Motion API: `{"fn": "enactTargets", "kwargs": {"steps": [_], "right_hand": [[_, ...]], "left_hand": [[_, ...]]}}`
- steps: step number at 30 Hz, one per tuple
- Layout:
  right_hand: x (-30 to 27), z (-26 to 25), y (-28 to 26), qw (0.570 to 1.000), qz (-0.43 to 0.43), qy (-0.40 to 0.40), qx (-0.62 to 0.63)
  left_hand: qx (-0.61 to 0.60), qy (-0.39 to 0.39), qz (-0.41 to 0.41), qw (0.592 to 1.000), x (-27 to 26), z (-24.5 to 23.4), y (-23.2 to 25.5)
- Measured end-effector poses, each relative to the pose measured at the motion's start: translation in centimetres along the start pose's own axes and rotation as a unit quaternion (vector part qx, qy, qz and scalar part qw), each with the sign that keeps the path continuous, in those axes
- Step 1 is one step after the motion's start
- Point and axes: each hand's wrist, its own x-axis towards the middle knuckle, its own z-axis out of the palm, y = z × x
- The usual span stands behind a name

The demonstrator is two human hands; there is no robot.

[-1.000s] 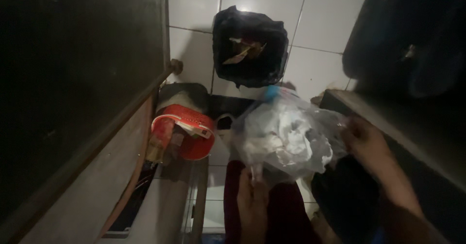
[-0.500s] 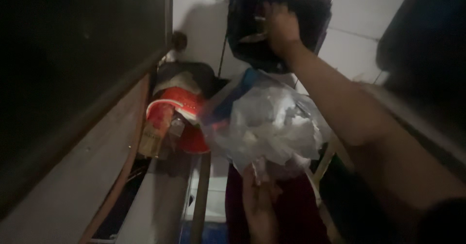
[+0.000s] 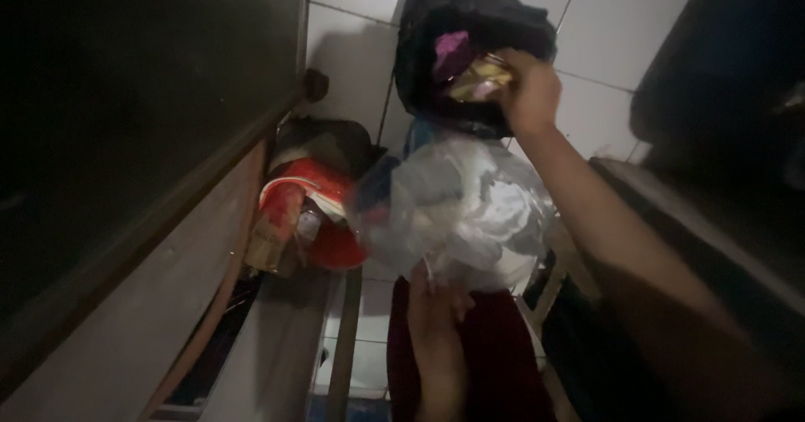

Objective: The person empties a plastic bag containing food scraps into a black compost bin, then ties the bag and places it on the floor. They walk through a cluttered home, briefly open a door, and place the bag into a large metal drum.

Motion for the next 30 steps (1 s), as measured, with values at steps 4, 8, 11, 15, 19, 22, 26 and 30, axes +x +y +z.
{"fn": "enactTargets", "kwargs": {"steps": [4, 8, 11, 15, 19, 22, 26, 30], "right_hand": [[-1.8, -6.3, -1.1, 0.938, 0.104, 0.053, 0.325], [-5.0, -14.1, -0.7, 0.959, 0.187, 0.115, 0.177], [-9.1, -18.0, -2.3, 0.861, 0.281, 0.124, 0.406], [-16.5, -14.8, -8.0, 0.959, 0.112, 0.011, 0.259], [-20.3, -8.2, -10.0, 0.856, 0.232, -0.085, 0.455], [-21.7, -3.1, -8.7, 0.981, -0.142, -0.12, 0.048], [-21.6, -0.4, -7.9, 0.88, -0.183, -0.348, -0.268], [-17.3, -2.5, -10.2, 0.812, -0.112, -0.54, -0.192]], "left_hand": [[0.019, -0.045, 0.056, 0.997, 0.2, 1.3, 1.9], [0.051, -0.022, 0.014, 0.998, 0.5, 2.0, 3.1], [-0.002, -0.045, 0.031, 0.999, 0.6, 2.0, 3.5], [0.017, 0.004, -0.02, 1.0, 0.2, 2.5, 2.9], [-0.014, 0.038, -0.047, 0.998, 0.0, 1.8, 1.5], [-0.021, 0.023, -0.032, 0.999, 0.1, -0.2, 0.0], [0.066, -0.065, 0.045, 0.995, 0.1, -1.6, -1.6], [-0.002, -0.004, -0.053, 0.999, -1.8, -0.8, -2.2]]}}
